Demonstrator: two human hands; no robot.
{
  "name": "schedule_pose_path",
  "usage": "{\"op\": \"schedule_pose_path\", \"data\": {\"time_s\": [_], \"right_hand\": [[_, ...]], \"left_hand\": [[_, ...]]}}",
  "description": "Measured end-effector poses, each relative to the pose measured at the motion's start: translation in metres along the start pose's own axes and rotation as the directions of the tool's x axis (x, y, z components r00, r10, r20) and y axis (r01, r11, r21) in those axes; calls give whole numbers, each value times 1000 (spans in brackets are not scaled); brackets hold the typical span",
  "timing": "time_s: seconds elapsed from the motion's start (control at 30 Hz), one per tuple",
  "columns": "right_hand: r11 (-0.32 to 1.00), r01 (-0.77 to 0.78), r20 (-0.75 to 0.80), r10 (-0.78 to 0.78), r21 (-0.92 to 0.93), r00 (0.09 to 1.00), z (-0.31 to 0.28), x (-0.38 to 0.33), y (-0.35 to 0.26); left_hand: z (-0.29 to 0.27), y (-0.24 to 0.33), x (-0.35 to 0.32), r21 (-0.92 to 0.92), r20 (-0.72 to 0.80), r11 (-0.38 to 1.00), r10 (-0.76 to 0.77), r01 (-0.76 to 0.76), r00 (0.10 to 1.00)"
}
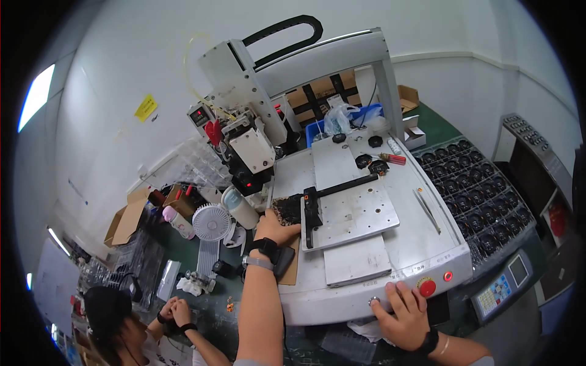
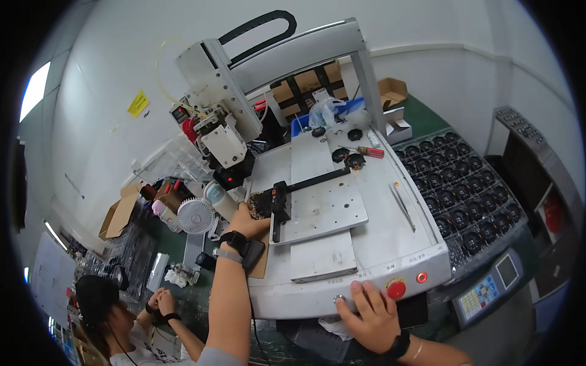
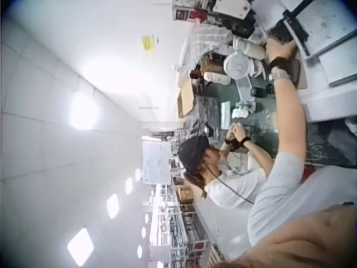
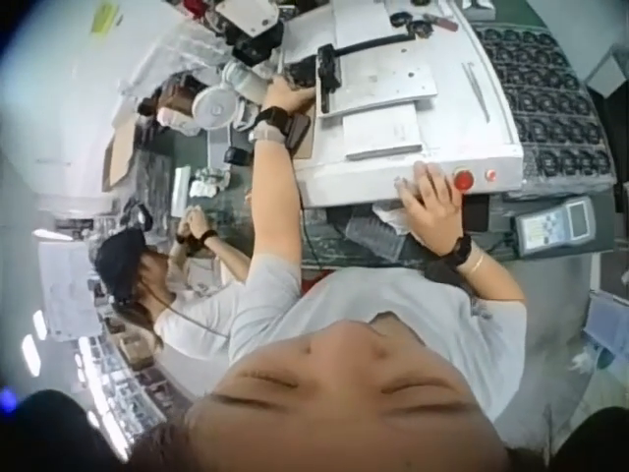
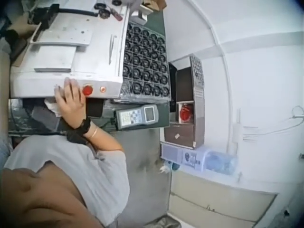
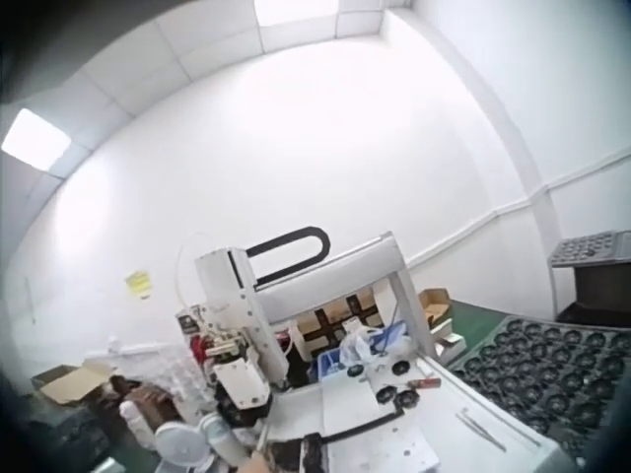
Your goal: The person places a watch case into a machine jig, presses a button to operate the machine, and then removes the case to manually fit a small orange ring onto it. They return the case to the machine for a second cycle before placing the finished component into a plastic tray.
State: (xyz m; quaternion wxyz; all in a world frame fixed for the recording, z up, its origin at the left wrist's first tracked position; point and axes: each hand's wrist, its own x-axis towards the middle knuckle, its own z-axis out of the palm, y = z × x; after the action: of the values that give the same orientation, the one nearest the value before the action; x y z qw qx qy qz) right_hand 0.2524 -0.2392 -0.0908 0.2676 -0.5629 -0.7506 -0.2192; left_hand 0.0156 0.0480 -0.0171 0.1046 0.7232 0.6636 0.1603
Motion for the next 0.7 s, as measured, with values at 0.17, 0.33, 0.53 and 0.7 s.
{"op": "schedule_pose_path", "data": {"time_s": [0.17, 0.33, 0.53, 0.7], "right_hand": [[944, -306, 36, 304, 125, 952, -54, -23, 30], [545, -792, -272, 747, -274, 607, -55, -109, 108], [525, -789, 28, 837, -320, 546, -62, -150, 108], [600, -750, -8, 780, -278, 626, -50, -162, 103]], "left_hand": [[27, -43, 30, -266, 89, 957, 143, -115, 986], [30, -62, 36, -24, -155, 985, 166, -172, 974], [39, -57, 35, -27, -149, 977, 207, -214, 967], [33, -56, 31, -56, -131, 972, 221, -230, 966]]}}
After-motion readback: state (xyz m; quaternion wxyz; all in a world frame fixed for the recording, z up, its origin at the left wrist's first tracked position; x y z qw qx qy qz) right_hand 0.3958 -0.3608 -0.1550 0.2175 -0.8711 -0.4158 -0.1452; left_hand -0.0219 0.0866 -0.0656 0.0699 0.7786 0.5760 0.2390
